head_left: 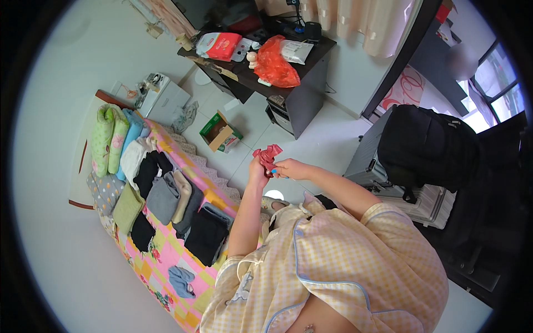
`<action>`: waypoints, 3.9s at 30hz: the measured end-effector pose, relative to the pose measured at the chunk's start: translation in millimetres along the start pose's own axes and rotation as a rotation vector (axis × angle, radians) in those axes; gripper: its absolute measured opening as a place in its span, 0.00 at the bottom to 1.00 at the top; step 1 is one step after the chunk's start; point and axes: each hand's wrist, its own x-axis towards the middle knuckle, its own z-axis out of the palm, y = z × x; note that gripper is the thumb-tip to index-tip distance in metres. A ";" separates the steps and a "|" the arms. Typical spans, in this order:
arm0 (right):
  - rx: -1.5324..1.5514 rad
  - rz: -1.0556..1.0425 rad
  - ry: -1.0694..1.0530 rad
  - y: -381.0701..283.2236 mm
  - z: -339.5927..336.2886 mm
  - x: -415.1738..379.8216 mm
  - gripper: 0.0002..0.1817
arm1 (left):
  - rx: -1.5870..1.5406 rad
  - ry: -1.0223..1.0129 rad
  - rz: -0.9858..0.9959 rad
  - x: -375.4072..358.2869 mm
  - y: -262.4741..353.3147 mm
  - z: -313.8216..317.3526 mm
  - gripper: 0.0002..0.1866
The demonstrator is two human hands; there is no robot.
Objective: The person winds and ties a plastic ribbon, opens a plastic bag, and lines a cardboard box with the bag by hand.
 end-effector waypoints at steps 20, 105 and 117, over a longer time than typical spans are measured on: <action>-0.434 0.050 0.376 10.4 -2.0 13.5 0.08 | 1.830 0.109 0.621 -14.9 -19.4 3.9 0.11; 0.318 -0.024 0.752 -7.1 -7.8 7.8 0.09 | 0.628 -0.178 0.189 0.0 21.9 29.3 0.12; 0.433 -0.014 0.507 -9.0 -13.7 6.1 0.03 | 0.403 -0.030 0.236 8.6 10.0 18.3 0.07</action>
